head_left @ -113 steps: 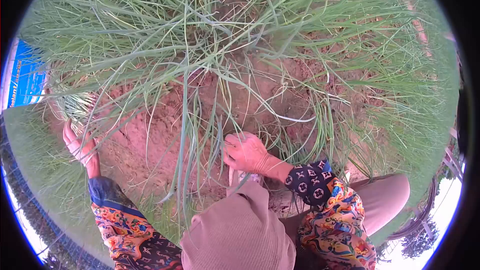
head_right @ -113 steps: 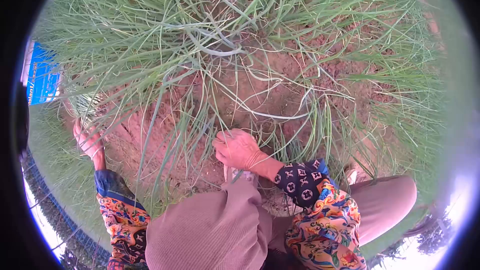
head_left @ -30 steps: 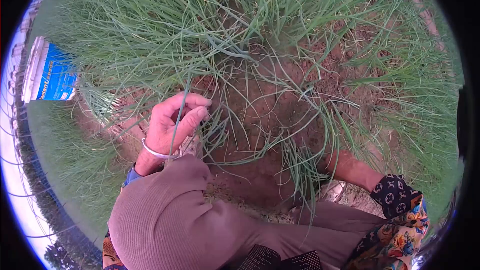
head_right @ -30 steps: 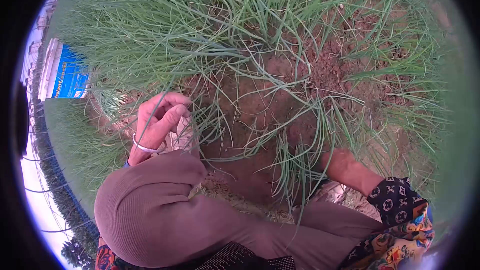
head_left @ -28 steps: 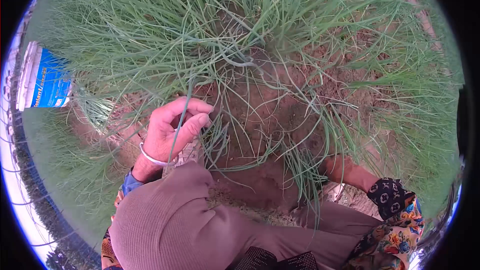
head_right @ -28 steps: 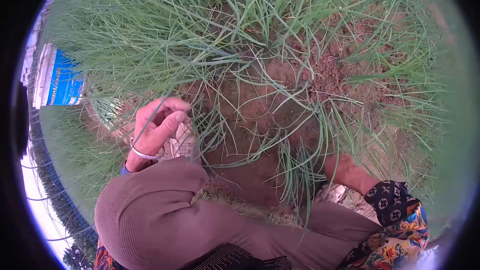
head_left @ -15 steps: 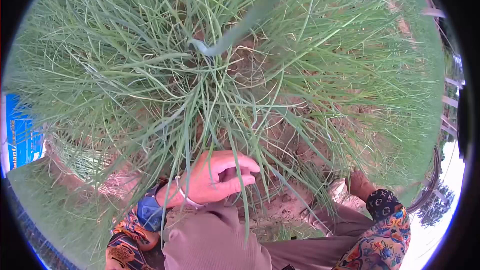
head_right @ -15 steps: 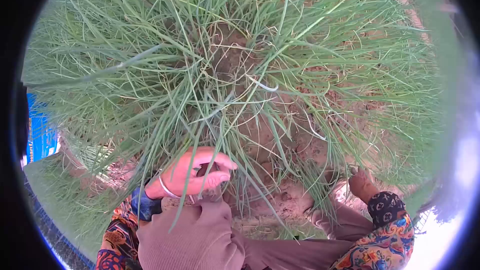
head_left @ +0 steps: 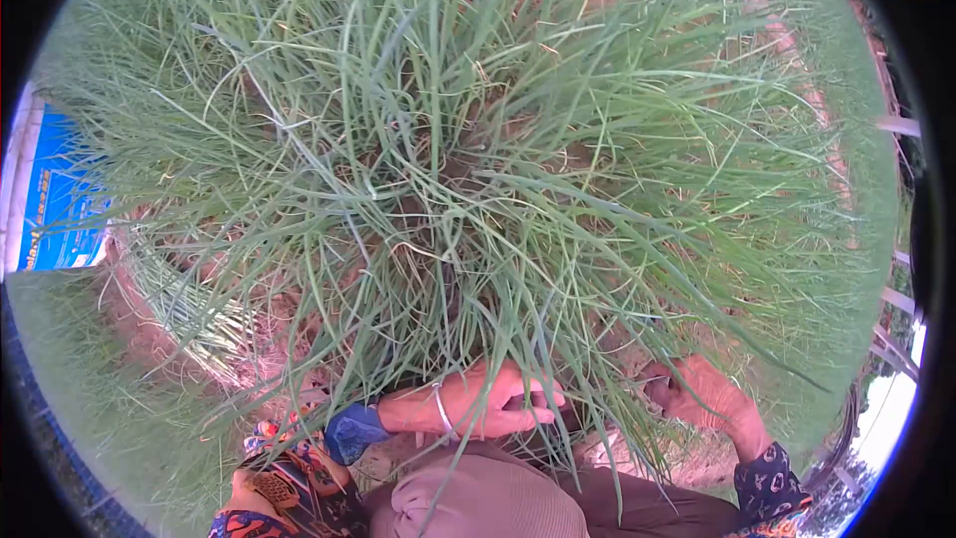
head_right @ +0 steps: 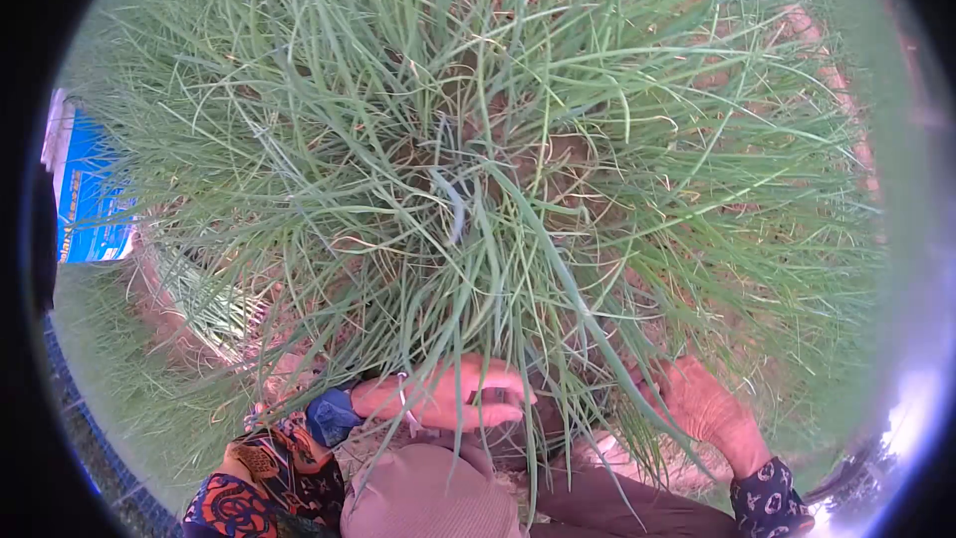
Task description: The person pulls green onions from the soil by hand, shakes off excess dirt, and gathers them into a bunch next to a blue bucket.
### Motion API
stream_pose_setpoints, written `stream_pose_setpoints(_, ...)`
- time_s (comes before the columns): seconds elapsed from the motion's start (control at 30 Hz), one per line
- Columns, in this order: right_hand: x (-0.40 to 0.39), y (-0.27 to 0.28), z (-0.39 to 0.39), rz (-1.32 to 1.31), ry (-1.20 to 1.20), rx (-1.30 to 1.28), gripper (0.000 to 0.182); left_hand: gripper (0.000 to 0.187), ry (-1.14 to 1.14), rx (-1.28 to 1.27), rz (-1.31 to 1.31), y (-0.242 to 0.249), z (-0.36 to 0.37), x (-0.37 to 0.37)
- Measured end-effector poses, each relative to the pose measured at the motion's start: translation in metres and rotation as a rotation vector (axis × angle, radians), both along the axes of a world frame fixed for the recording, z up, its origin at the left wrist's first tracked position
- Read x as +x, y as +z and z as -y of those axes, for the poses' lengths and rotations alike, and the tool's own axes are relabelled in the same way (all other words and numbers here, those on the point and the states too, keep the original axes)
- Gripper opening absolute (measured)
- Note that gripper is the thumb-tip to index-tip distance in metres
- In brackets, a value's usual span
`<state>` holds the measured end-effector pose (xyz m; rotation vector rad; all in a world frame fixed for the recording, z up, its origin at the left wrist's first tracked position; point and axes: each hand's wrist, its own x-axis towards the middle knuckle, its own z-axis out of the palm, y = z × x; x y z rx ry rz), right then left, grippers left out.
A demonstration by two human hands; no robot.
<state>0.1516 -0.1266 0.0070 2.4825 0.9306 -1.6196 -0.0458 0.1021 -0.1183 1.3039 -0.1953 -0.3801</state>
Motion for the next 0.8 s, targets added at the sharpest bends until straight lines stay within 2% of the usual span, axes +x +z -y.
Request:
stream_pose_setpoints(0.07, 0.003, -0.021, 0.005, -0.067, 0.001, 0.117, 0.023, 0.031, -0.005, -0.014, -0.055, 0.030, -0.026, -0.009)
stream_pose_setpoints(0.13, 0.001, -0.037, 0.032, 0.072, 0.443, 0.021, 0.024, 0.031, 0.129, -0.032, 0.045, 0.018, 0.018, -0.023)
stream_pose_setpoints(0.17, 0.006, -0.030, 0.019, 0.144, 0.735, -0.060, 0.026, 0.029, 0.075, 0.017, -0.006, 0.030, 0.012, -0.024)
stream_pose_setpoints(0.2, 0.007, -0.031, 0.016, 0.179, 0.700, -0.177, 0.027, 0.023, 0.166, -0.042, -0.007, 0.030, 0.021, -0.029)
stream_pose_setpoints(0.27, 0.010, -0.039, 0.017, 0.234, 0.680, -0.358, 0.028, 0.022, 0.251, -0.046, 0.035, 0.031, 0.036, -0.033)
stream_pose_setpoints(0.47, 0.024, -0.117, 0.032, 0.247, 0.959, -0.290, 0.030, 0.019, 0.240, 0.050, 0.016, 0.044, 0.054, -0.044)
stream_pose_setpoints(0.5, 0.026, -0.131, 0.038, 0.242, 1.016, -0.282, 0.031, 0.016, 0.255, 0.080, 0.088, 0.041, 0.063, -0.044)
stream_pose_setpoints(0.57, 0.029, -0.156, 0.052, 0.275, 1.122, -0.214, 0.032, 0.014, 0.127, 0.068, 0.151, 0.057, 0.062, -0.033)
stream_pose_setpoints(0.6, 0.031, -0.165, 0.054, 0.391, 1.128, -0.060, 0.033, 0.014, 0.067, 0.060, 0.176, 0.064, 0.064, -0.028)
stream_pose_setpoints(0.67, 0.029, -0.172, 0.065, 0.616, 1.089, 0.219, 0.036, 0.015, -0.018, 0.303, 0.190, 0.072, 0.077, -0.020)
stream_pose_setpoints(0.7, 0.015, -0.145, 0.045, 0.610, 0.935, 0.296, 0.036, 0.016, -0.086, 0.371, 0.180, 0.091, 0.075, -0.010)
stream_pose_setpoints(0.73, 0.010, -0.139, 0.035, 0.595, 0.955, 0.247, 0.034, 0.016, -0.177, 0.414, 0.186, 0.107, 0.077, 0.004)
stream_pose_setpoints(0.77, 0.006, -0.132, 0.029, 0.555, 0.830, 0.317, 0.029, 0.016, -0.262, 0.448, 0.221, 0.116, 0.082, 0.016)
stream_pose_setpoints(0.8, 0.005, -0.116, 0.020, 0.667, 0.966, 0.340, 0.024, 0.016, -0.338, 0.484, 0.264, 0.125, 0.085, 0.028)
